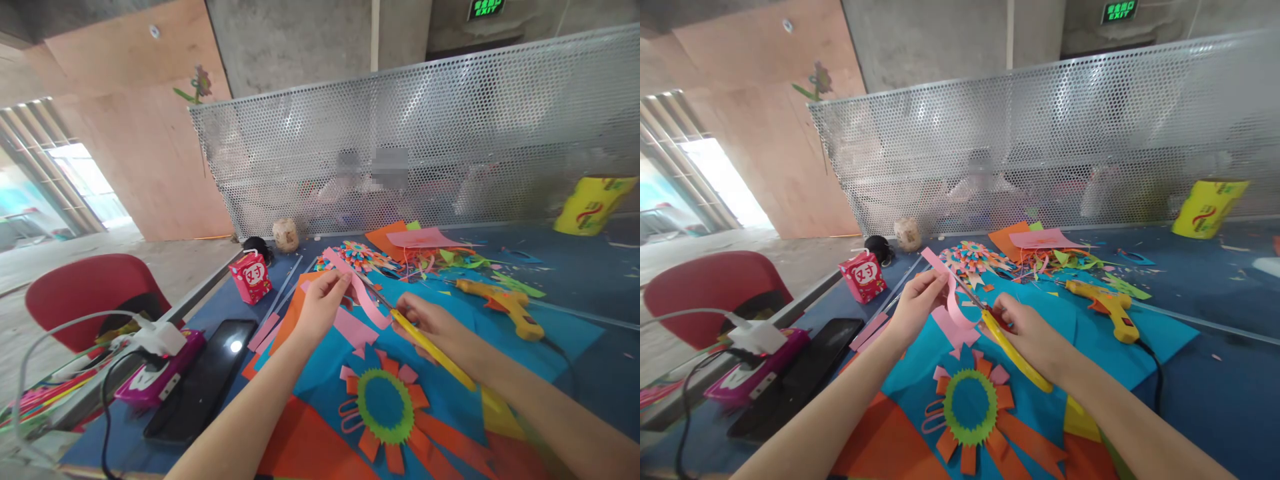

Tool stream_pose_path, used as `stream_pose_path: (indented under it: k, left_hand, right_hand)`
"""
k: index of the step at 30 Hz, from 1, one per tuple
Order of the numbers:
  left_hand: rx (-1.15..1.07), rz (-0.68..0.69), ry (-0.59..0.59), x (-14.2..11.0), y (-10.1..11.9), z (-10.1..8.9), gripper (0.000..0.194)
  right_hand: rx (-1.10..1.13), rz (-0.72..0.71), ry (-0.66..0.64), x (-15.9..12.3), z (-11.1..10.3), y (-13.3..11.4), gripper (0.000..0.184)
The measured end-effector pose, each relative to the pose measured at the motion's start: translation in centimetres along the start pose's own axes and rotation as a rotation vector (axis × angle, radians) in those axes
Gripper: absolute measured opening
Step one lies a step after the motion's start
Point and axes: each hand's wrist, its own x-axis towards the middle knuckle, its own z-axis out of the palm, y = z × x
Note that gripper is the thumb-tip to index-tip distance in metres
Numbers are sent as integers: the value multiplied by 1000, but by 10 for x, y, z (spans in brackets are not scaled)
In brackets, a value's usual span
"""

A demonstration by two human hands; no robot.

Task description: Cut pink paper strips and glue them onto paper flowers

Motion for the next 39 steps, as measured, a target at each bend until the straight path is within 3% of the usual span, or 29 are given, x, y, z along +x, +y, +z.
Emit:
stream_pose_path:
  k: [8, 16, 22, 39]
  left_hand:
    - [-25, -59, -63, -1, -1, 3, 26]
    - [-46, -67, -54, -2, 0, 3, 27]
    - [-25, -87, -93, -4, -2, 6, 27]
    - [-16, -127, -165, -5, -4, 6, 27]
  right_hand:
    - [40, -4, -38, -2, 0, -8, 27]
    - [26, 20, 0, -1, 3, -5, 28]
    - [87, 4, -55, -2, 1, -4, 26]
    - [97, -6, -20, -2, 0, -7, 27]
